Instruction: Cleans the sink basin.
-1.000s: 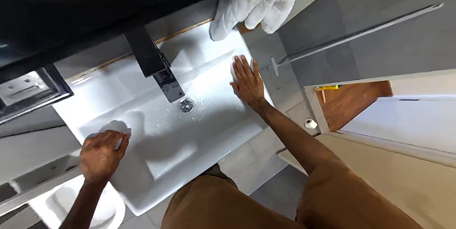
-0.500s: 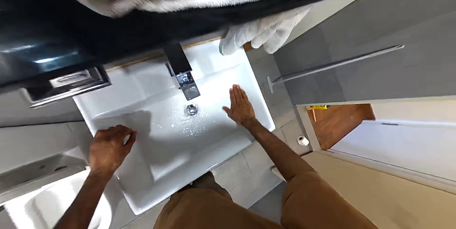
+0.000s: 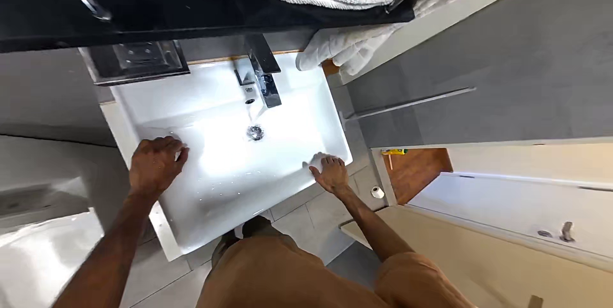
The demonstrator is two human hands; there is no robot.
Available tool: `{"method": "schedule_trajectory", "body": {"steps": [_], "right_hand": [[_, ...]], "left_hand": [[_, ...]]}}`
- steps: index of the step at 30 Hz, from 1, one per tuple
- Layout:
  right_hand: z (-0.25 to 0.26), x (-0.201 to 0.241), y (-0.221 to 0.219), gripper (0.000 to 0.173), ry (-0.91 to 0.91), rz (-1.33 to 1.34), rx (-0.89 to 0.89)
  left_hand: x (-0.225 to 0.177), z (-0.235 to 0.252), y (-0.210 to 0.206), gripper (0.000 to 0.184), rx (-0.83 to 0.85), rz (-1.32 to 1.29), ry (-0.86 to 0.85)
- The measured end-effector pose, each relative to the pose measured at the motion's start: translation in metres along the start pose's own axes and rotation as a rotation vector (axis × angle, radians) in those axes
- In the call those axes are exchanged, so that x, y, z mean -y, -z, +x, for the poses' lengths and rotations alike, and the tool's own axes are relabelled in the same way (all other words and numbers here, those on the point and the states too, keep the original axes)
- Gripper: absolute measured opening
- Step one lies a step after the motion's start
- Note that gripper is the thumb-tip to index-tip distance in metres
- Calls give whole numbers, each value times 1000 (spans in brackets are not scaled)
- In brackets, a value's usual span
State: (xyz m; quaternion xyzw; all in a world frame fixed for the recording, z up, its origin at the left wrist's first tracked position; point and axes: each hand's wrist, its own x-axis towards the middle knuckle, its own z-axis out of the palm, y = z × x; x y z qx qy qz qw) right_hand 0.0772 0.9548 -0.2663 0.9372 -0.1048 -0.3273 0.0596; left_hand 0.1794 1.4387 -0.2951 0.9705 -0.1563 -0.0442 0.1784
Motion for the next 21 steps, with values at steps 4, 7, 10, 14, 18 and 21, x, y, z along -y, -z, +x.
{"method": "schedule_trajectory", "body": {"steps": [4, 7, 10, 14, 18, 21], "right_hand": [[-33, 81, -17, 92, 109, 74, -32], [-37, 113, -18, 87, 187, 39, -20], [-24, 108, -6, 56, 291, 213, 99], [21, 126, 40, 33, 209, 1164, 204], [75, 180, 101, 41, 77, 1879, 177], [100, 208, 134, 35, 101, 2231, 334]], "left_hand": [[0, 0, -2, 22, -7, 14, -29], [2, 1, 0, 20, 3, 37, -37], [-3, 5, -1, 24, 50, 95, -14], [-7, 9, -4, 51, 193, 287, 15], [-23, -13, -10, 64, 312, 261, 23], [-67, -78, -37, 67, 491, -50, 90]]}}
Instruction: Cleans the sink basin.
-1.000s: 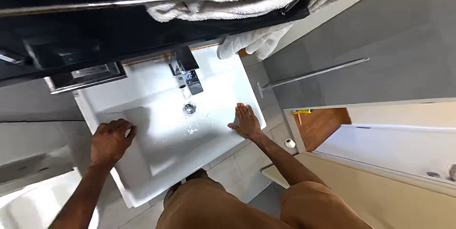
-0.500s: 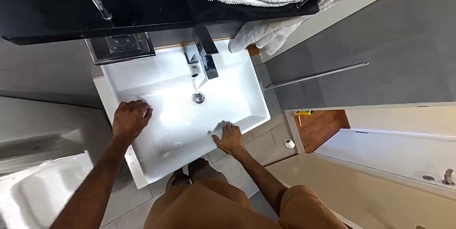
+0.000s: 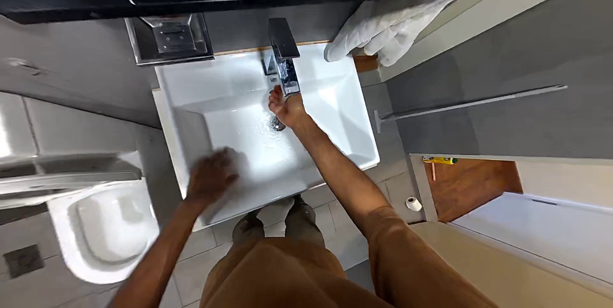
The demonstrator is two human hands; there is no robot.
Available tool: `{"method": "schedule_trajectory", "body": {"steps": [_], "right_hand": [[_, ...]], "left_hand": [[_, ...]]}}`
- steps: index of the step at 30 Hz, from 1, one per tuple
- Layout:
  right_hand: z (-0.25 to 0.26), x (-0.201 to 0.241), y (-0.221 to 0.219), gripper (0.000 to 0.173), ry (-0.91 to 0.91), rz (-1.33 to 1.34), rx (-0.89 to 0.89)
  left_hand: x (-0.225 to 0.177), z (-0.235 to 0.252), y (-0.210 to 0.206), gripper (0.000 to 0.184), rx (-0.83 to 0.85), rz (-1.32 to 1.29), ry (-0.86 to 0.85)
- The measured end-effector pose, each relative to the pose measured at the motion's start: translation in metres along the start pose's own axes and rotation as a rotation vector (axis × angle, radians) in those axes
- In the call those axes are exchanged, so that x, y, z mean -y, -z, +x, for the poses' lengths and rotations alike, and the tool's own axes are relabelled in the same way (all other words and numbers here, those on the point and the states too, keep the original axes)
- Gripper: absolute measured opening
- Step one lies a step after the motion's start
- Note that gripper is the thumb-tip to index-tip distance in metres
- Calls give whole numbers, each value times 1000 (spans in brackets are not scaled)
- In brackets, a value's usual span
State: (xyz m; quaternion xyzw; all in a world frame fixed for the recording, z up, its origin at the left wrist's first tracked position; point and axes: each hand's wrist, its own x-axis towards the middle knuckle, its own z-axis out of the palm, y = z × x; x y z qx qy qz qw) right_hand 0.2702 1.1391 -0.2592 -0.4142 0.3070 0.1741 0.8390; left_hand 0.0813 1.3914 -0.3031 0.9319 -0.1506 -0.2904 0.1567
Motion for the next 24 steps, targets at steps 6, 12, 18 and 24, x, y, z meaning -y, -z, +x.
{"method": "schedule_trajectory", "body": {"steps": [6, 12, 18, 24], "right_hand": [[-18, 8, 15, 34, -180, 114, 593], [-113, 60, 145, 35, -413, -791, 654], [-139, 130, 232, 26, 157, -1630, 541], [-116, 152, 257, 22, 541, -1193, 185]], "left_hand": [[-103, -45, -50, 82, 134, -230, 93], [-284, 81, -54, 75, 223, -346, -87], [-440, 144, -62, 51, 116, -478, 128], [-435, 267, -116, 72, -955, -636, 56]]}}
